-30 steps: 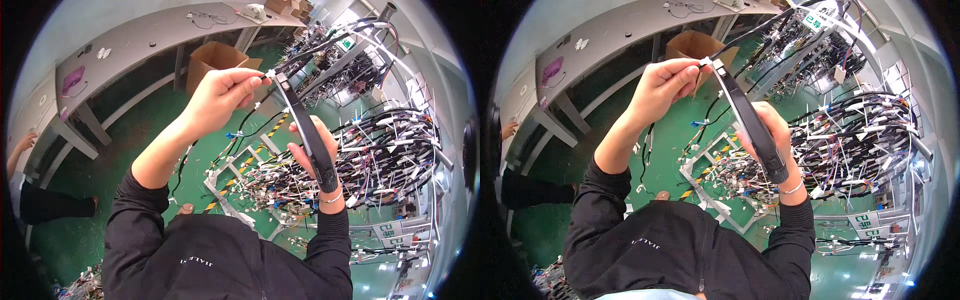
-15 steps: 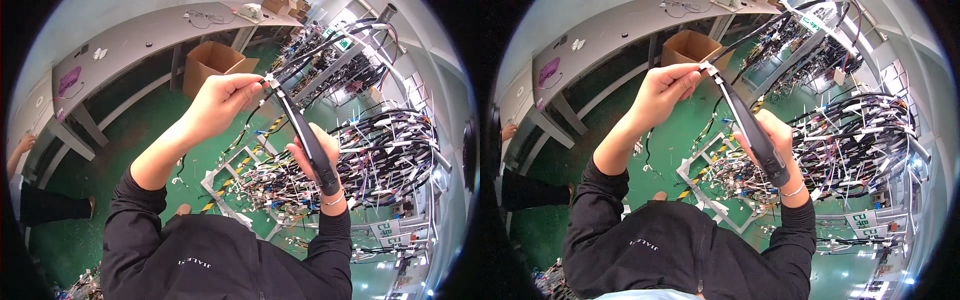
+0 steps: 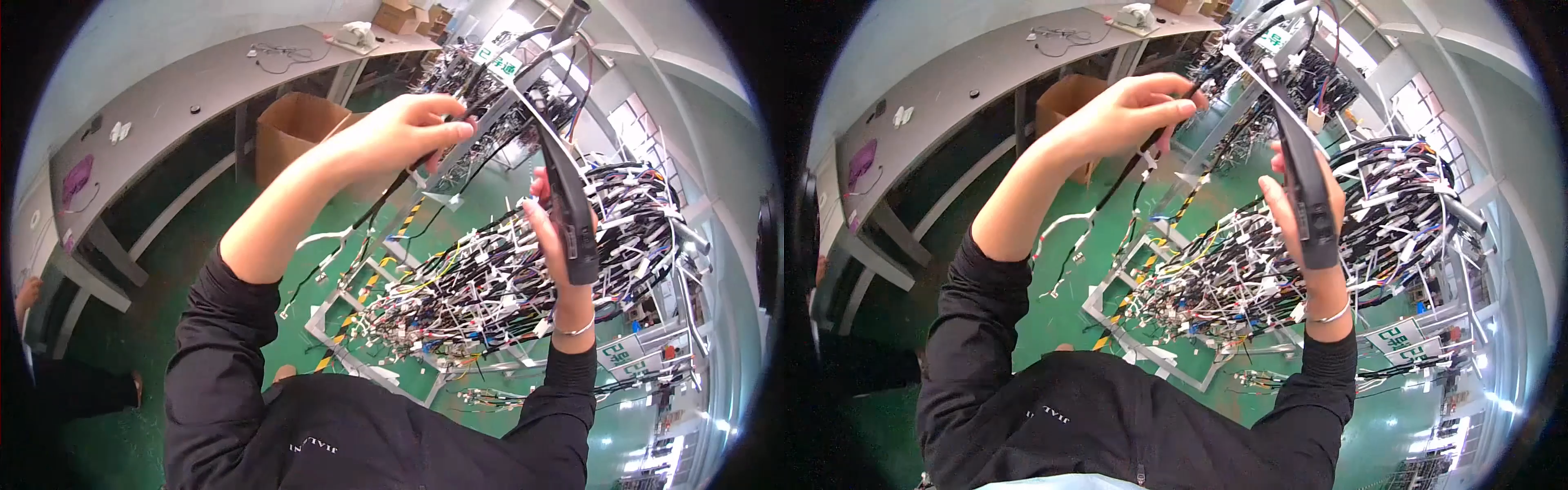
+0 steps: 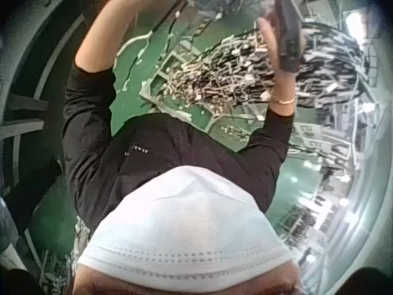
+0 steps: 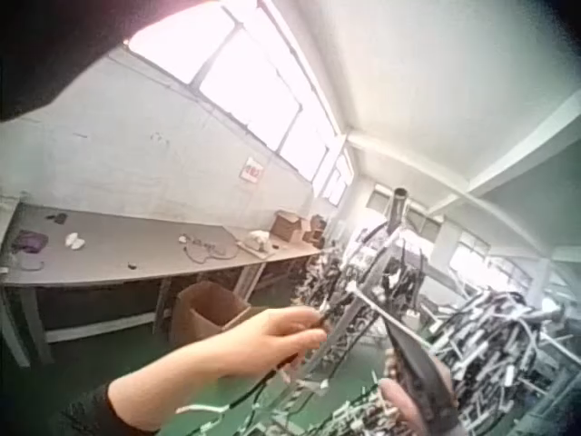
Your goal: The recorder uses a cable tie gun to secure and trim ties on various components of a large wiring harness assembly.
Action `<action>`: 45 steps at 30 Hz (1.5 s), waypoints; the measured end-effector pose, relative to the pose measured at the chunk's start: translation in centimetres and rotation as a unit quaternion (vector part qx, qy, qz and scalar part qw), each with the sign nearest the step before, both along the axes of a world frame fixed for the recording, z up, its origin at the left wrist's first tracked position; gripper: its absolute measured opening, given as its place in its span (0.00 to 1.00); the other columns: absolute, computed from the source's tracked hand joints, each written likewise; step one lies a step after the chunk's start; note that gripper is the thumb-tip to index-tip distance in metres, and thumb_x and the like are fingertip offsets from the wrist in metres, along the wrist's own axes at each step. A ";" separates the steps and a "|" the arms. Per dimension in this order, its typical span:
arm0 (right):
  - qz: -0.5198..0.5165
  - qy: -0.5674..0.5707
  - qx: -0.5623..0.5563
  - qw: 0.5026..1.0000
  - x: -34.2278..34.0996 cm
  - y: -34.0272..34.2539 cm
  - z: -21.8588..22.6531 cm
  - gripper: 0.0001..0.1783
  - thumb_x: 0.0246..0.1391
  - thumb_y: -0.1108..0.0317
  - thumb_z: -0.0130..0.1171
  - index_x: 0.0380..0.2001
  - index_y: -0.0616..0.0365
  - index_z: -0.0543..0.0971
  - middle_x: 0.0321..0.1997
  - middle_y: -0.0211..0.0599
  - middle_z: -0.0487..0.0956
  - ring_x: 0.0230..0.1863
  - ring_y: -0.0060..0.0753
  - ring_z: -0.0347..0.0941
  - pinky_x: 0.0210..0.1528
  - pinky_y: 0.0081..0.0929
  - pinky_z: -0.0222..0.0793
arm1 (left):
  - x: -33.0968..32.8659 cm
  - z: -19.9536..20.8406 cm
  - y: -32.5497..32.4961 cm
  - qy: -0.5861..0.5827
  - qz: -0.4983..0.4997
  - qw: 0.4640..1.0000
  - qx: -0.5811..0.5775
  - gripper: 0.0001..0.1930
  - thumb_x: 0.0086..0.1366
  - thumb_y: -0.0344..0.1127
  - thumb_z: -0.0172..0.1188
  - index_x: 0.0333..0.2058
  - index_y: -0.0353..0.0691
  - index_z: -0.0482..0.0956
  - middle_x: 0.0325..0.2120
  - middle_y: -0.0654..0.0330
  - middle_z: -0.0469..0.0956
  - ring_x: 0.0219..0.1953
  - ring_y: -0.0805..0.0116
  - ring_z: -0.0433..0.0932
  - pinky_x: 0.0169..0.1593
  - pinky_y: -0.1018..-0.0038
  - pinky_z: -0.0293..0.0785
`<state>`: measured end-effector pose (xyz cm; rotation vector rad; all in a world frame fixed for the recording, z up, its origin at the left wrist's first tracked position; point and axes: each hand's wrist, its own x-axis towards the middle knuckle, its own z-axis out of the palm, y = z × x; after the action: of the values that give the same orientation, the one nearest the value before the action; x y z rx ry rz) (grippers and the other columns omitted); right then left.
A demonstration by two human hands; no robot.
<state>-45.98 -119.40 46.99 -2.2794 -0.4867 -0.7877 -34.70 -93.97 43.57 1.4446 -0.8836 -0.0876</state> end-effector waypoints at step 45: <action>-0.194 -0.287 0.178 0.921 -21.0 -10.3 0.0 0.16 0.59 0.73 0.56 0.50 0.63 0.70 0.46 0.37 0.75 0.44 0.24 0.72 0.52 0.29 0.70 | -5.2 12.0 -28.4 -0.237 0.000 0.969 -0.064 0.14 0.68 0.41 0.64 0.42 0.34 0.84 0.18 0.68 0.73 0.21 0.81 0.65 0.24 0.78 0.59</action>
<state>-66.97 -129.67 47.01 -1.7986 -0.1153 -1.6220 -39.89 -122.40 55.53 1.3650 -1.2522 0.3233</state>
